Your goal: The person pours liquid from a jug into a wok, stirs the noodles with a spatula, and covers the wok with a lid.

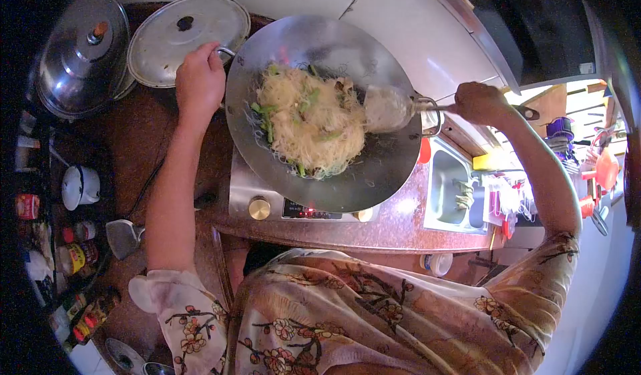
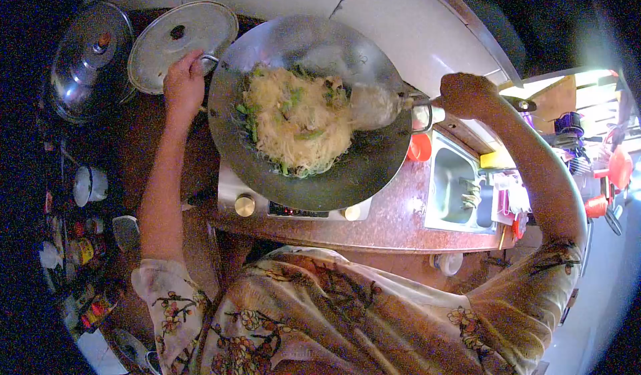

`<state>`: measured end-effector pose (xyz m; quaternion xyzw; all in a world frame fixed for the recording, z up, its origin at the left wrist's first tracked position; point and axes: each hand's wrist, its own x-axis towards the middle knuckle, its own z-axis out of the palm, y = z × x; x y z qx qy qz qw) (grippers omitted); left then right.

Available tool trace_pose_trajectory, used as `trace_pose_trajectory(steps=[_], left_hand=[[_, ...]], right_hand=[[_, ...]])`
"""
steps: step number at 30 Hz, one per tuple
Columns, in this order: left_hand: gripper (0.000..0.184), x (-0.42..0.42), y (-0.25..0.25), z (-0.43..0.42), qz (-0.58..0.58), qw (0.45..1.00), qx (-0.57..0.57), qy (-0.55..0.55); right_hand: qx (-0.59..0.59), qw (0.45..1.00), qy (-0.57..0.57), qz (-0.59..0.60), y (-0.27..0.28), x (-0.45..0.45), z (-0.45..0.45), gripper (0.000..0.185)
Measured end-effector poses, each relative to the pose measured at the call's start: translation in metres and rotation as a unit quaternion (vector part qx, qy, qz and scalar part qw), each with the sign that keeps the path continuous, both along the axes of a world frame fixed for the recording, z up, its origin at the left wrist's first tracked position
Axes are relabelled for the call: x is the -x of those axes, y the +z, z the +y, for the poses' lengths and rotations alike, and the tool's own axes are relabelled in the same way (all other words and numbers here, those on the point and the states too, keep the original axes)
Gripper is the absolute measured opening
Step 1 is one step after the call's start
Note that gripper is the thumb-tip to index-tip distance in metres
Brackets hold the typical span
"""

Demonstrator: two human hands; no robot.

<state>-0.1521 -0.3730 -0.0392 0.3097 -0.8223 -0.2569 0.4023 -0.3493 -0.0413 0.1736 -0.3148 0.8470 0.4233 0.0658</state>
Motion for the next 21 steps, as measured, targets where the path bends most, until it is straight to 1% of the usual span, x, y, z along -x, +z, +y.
trace_pose_trajectory(steps=[1,2,4,5,6,8,9,10,12,13,15,16,18,21], left_hand=[[0.024,-0.001,0.002,0.001,-0.007,1.000,-0.014,-0.005],[0.024,-0.001,0.003,0.002,-0.013,0.999,-0.028,-0.009],[0.025,-0.001,0.004,0.005,-0.002,1.000,-0.017,-0.001],[0.025,-0.001,0.005,0.006,0.006,1.000,-0.006,0.004],[0.025,-0.001,0.003,0.007,0.006,1.000,-0.007,0.008],[0.025,0.000,0.000,0.005,0.013,0.999,-0.029,-0.003],[0.025,0.000,0.002,0.007,0.012,1.000,-0.026,-0.002],[0.025,-0.002,0.004,0.008,0.000,1.000,-0.026,0.003],[0.026,-0.001,0.005,0.006,-0.001,1.000,-0.026,-0.002],[0.026,-0.001,0.004,0.005,-0.002,1.000,-0.022,0.000],[0.025,-0.002,0.004,0.004,-0.011,1.000,-0.009,-0.009],[0.025,-0.002,0.003,0.004,-0.011,1.000,-0.008,-0.010],[0.025,-0.001,0.001,0.004,-0.009,1.000,-0.011,-0.005],[0.025,0.000,0.001,0.005,0.011,1.000,-0.016,-0.005]], right_hand=[[-0.004,0.999,-0.007,-0.037,-0.014,0.015,0.007,0.035],[-0.040,0.988,0.068,-0.133,-0.050,0.060,0.034,0.032],[0.038,0.960,-0.064,-0.269,-0.068,0.049,0.019,0.029],[0.141,0.927,-0.026,-0.345,-0.093,0.044,0.017,0.031],[0.225,0.877,0.017,-0.424,-0.117,0.039,0.016,0.034],[0.277,0.825,0.011,-0.493,-0.156,0.047,0.012,0.041],[0.257,0.815,-0.287,-0.433,-0.144,0.001,-0.018,0.043],[0.262,0.814,-0.283,-0.435,-0.152,-0.012,-0.026,0.043],[0.346,0.765,-0.333,-0.429,-0.163,-0.025,-0.033,0.046],[0.347,0.764,-0.331,-0.432,-0.161,-0.027,-0.029,0.046],[0.378,0.697,-0.385,-0.473,-0.150,-0.023,-0.014,0.046],[0.379,0.696,-0.386,-0.473,-0.144,-0.022,-0.002,0.046],[0.436,0.688,-0.374,-0.443,-0.127,-0.020,0.016,0.045],[0.430,0.699,-0.370,-0.436,-0.097,-0.022,0.025,0.045]])
